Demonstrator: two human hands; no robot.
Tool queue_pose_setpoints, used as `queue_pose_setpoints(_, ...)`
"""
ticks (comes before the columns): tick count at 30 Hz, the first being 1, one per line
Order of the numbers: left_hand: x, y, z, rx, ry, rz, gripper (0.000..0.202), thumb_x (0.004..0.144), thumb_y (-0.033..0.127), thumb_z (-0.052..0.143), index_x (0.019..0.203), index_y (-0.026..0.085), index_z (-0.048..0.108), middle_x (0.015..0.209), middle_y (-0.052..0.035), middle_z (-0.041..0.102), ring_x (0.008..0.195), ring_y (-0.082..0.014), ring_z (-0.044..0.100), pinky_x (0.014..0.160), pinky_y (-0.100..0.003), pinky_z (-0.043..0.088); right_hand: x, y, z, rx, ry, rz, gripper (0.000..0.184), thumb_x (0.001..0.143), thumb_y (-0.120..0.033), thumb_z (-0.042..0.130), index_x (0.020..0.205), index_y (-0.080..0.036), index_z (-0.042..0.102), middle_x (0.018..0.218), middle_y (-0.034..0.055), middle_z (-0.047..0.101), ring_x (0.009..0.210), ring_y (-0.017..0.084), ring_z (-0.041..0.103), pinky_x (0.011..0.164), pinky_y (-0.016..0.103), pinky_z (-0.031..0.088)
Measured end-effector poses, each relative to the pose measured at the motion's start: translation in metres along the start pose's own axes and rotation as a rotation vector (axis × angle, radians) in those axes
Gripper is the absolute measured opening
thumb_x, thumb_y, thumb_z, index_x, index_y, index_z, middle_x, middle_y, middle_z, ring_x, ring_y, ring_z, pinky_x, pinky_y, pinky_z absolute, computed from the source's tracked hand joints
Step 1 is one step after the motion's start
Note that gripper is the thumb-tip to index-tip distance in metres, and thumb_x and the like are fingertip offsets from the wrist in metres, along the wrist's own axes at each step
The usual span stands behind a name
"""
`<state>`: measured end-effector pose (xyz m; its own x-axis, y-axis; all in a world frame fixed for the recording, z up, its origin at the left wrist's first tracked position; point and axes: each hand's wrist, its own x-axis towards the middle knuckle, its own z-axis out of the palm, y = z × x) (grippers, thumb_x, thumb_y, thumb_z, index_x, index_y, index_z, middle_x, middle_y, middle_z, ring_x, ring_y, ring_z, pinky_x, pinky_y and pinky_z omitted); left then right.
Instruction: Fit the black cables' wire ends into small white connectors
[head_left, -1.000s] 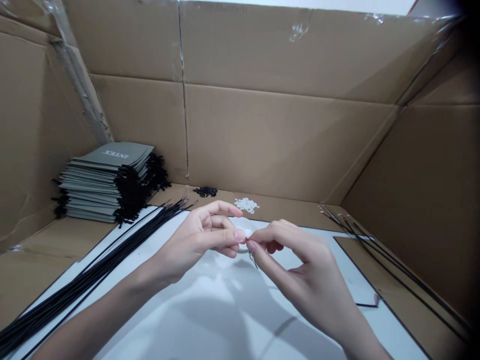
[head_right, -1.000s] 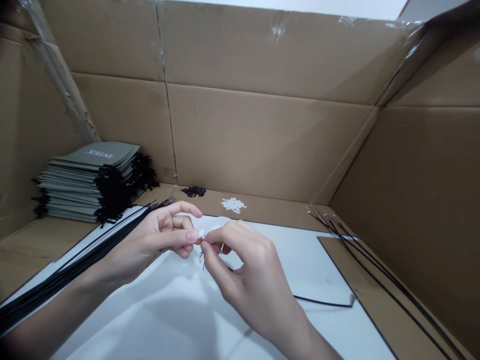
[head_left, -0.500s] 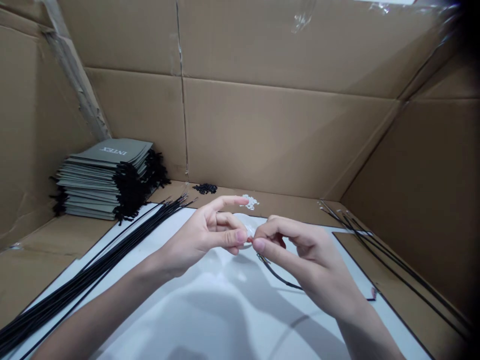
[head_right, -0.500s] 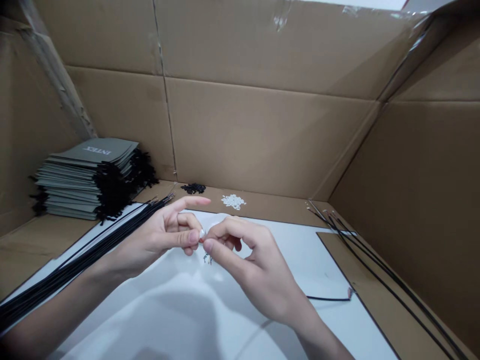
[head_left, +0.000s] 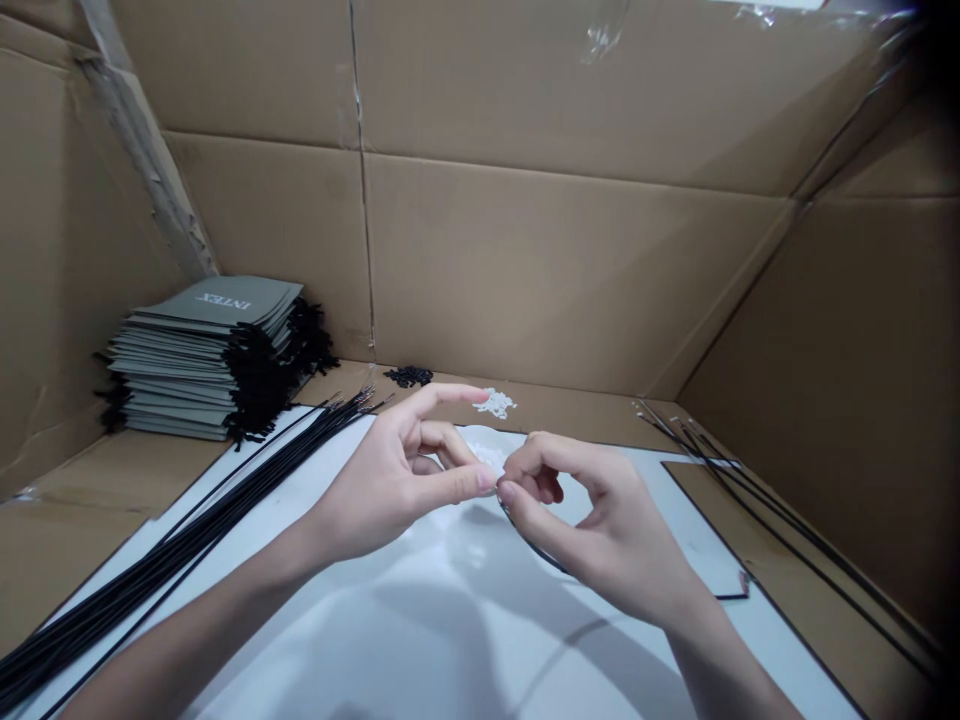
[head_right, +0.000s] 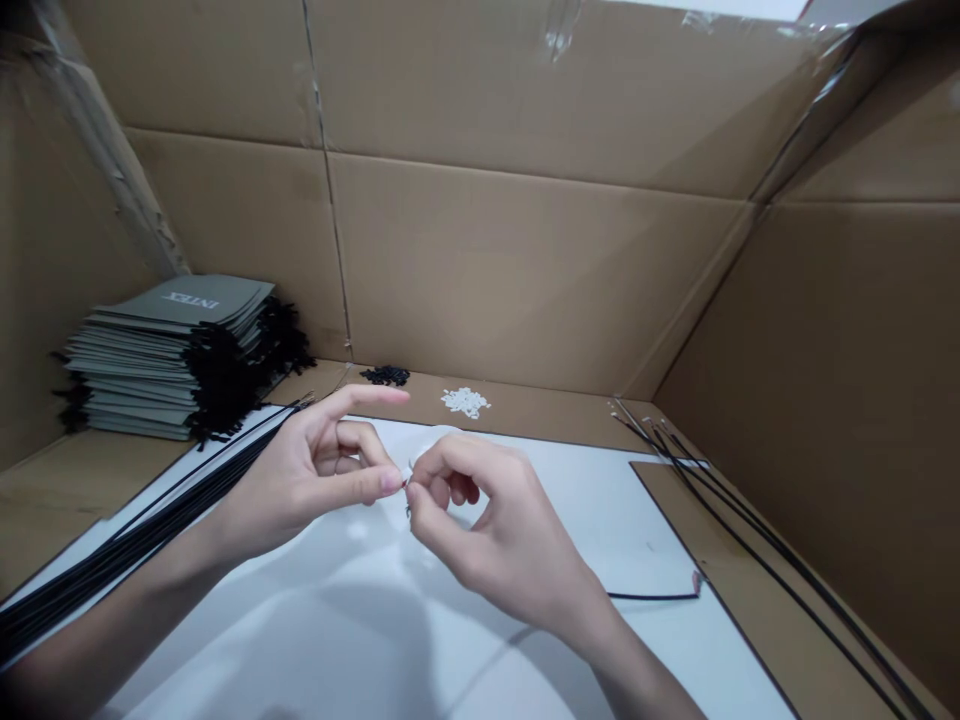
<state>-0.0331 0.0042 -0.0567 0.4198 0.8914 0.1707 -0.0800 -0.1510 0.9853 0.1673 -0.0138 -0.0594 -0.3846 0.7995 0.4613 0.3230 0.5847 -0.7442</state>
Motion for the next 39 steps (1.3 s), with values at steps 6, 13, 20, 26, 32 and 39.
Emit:
queue_pose_setpoints(6, 0.0, -0.003, 0.001, 0.025, 0.005, -0.019, 0.047, 0.082, 0.028, 0.082, 0.123, 0.025, 0.059, 0.07, 0.0066, 0.07, 0.067, -0.0087, 0.062, 0.065, -0.019, 0.046, -0.003, 0.0, 0.001, -0.134, 0.022, -0.061, 0.015, 0.084, -0.009, 0.057, 0.073, -0.02, 0.056, 0.062, -0.0071, 0.046, 0.056, 0.008, 0.042, 0.051, 0.022, 0.032)
queue_pose_setpoints(13, 0.002, -0.006, 0.001, -0.031, -0.04, -0.051, 0.047, 0.081, 0.027, 0.082, 0.121, 0.023, 0.058, 0.067, 0.0077, 0.067, 0.065, -0.0084, 0.061, 0.065, -0.021, 0.045, -0.003, -0.001, 0.0, -0.126, 0.013, 0.007, 0.016, 0.081, -0.009, 0.057, 0.068, -0.019, 0.055, 0.057, -0.0081, 0.039, 0.053, 0.007, 0.033, 0.05, 0.024, 0.027)
queue_pose_setpoints(20, 0.007, -0.008, -0.002, -0.176, -0.139, -0.16, 0.049, 0.08, 0.022, 0.084, 0.122, 0.021, 0.058, 0.066, 0.0072, 0.067, 0.064, -0.0078, 0.059, 0.069, -0.022, 0.044, 0.004, 0.007, -0.009, 0.331, -0.157, 0.33, 0.013, 0.079, -0.022, 0.067, 0.068, -0.018, 0.061, 0.053, -0.008, 0.032, 0.052, 0.009, 0.025, 0.05, 0.026, 0.021)
queue_pose_setpoints(26, 0.01, -0.014, -0.004, -0.319, -0.196, -0.279, 0.048, 0.077, 0.023, 0.085, 0.119, 0.021, 0.06, 0.061, 0.0081, 0.062, 0.06, -0.007, 0.053, 0.066, -0.021, 0.04, 0.014, 0.023, -0.009, 0.587, -0.316, 0.366, 0.025, 0.079, -0.035, 0.071, 0.066, -0.018, 0.058, 0.059, -0.0053, 0.038, 0.058, 0.01, 0.027, 0.054, 0.027, 0.022)
queue_pose_setpoints(32, 0.011, -0.012, -0.006, -0.342, -0.104, -0.271, 0.043, 0.073, 0.022, 0.086, 0.111, 0.019, 0.065, 0.066, 0.0053, 0.063, 0.06, -0.008, 0.052, 0.062, -0.021, 0.04, 0.014, 0.015, -0.004, 0.468, -0.217, 0.294, 0.026, 0.091, -0.039, 0.064, 0.075, -0.018, 0.059, 0.066, -0.0028, 0.048, 0.061, 0.011, 0.039, 0.057, 0.026, 0.031)
queue_pose_setpoints(39, 0.011, -0.011, -0.006, -0.322, -0.071, -0.214, 0.04, 0.075, 0.022, 0.085, 0.11, 0.02, 0.066, 0.057, 0.0062, 0.059, 0.067, -0.0126, 0.058, 0.061, -0.022, 0.04, 0.006, 0.012, 0.007, 0.227, 0.155, 0.019, 0.017, 0.089, -0.021, 0.069, 0.1, -0.023, 0.056, 0.091, 0.0001, 0.066, 0.069, 0.011, 0.057, 0.061, 0.024, 0.045)
